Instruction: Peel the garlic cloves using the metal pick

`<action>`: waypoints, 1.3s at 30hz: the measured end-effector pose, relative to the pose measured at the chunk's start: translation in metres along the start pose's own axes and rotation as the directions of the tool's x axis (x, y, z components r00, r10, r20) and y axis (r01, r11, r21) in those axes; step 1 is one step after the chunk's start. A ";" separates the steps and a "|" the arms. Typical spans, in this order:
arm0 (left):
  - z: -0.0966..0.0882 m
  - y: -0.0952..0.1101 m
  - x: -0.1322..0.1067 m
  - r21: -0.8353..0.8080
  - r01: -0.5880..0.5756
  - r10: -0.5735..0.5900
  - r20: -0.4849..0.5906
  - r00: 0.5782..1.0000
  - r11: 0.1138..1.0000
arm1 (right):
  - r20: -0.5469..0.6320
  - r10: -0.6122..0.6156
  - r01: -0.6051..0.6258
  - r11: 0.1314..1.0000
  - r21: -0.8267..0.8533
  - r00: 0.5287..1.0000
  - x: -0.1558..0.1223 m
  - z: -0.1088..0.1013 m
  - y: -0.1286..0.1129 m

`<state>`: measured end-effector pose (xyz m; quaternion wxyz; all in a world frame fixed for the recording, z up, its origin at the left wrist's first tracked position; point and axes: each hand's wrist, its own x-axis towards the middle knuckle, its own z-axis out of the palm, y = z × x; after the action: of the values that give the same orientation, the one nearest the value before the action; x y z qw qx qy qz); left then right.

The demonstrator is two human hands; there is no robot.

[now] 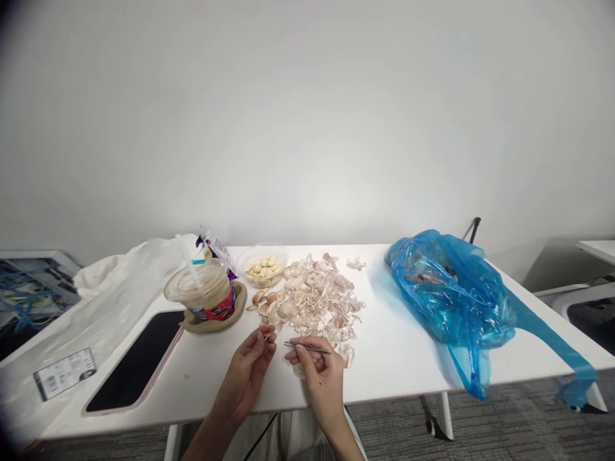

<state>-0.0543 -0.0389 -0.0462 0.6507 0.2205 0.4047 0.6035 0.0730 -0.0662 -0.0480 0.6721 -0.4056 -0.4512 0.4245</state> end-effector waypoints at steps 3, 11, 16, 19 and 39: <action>-0.001 -0.001 0.000 -0.011 -0.004 0.004 -0.008 1.000 1.000 | 0.020 0.010 -0.010 1.000 -0.005 1.000 -0.003 0.001 0.000; 0.000 -0.001 -0.002 0.000 -0.024 0.024 -0.013 1.000 1.000 | 0.055 0.039 -0.037 0.999 -0.028 0.998 -0.004 0.001 0.002; 0.006 -0.002 -0.003 0.034 -0.106 0.108 -0.066 0.992 0.994 | 0.088 0.059 -0.056 0.998 -0.031 0.994 -0.003 0.000 -0.002; 0.007 -0.003 -0.003 0.046 -0.133 0.136 -0.089 0.987 0.990 | 0.090 0.061 -0.059 0.998 -0.032 0.994 -0.003 0.000 -0.004; 0.011 -0.001 -0.006 0.061 -0.150 0.148 0.026 0.989 0.987 | -0.086 -0.045 0.050 0.997 0.063 0.995 0.002 -0.019 -0.015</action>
<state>-0.0443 -0.0429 -0.0392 0.6006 0.2768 0.3990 0.6352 0.0950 -0.0719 -0.0383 0.7133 -0.3903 -0.4179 0.4052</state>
